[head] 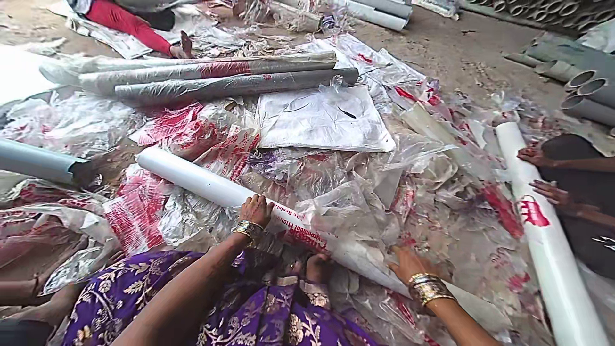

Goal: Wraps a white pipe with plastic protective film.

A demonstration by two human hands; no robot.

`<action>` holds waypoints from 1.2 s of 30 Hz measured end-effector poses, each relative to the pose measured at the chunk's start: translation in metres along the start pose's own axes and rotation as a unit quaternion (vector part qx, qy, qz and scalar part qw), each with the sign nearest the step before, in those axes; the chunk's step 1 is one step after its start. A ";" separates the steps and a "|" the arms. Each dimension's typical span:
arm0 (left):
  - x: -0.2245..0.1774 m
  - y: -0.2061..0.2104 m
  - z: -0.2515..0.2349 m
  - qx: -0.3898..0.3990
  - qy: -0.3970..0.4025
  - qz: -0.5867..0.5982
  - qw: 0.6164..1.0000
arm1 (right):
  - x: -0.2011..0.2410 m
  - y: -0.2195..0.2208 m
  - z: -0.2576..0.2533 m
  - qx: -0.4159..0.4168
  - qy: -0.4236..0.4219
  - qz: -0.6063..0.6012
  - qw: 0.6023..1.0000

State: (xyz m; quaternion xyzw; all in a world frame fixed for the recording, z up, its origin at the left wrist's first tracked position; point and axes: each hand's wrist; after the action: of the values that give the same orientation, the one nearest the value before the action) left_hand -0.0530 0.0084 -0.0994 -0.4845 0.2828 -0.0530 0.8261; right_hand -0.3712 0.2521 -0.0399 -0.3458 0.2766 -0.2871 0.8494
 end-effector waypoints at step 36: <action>0.000 -0.008 0.010 0.038 0.009 0.012 0.999 | 0.081 0.028 -0.030 0.019 -0.118 0.071 0.990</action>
State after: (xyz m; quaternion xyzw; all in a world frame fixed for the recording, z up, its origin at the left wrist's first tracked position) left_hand -0.0466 0.0116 -0.0891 -0.4486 0.2938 -0.0577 0.8421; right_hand -0.3275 0.2008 -0.1018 -0.3407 0.1928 -0.1884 0.9007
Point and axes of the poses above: each hand's wrist, its own z-axis away from the middle knuckle, its own y-axis out of the palm, x = y × z, and after that the axes turned 8 degrees about y, right-handed
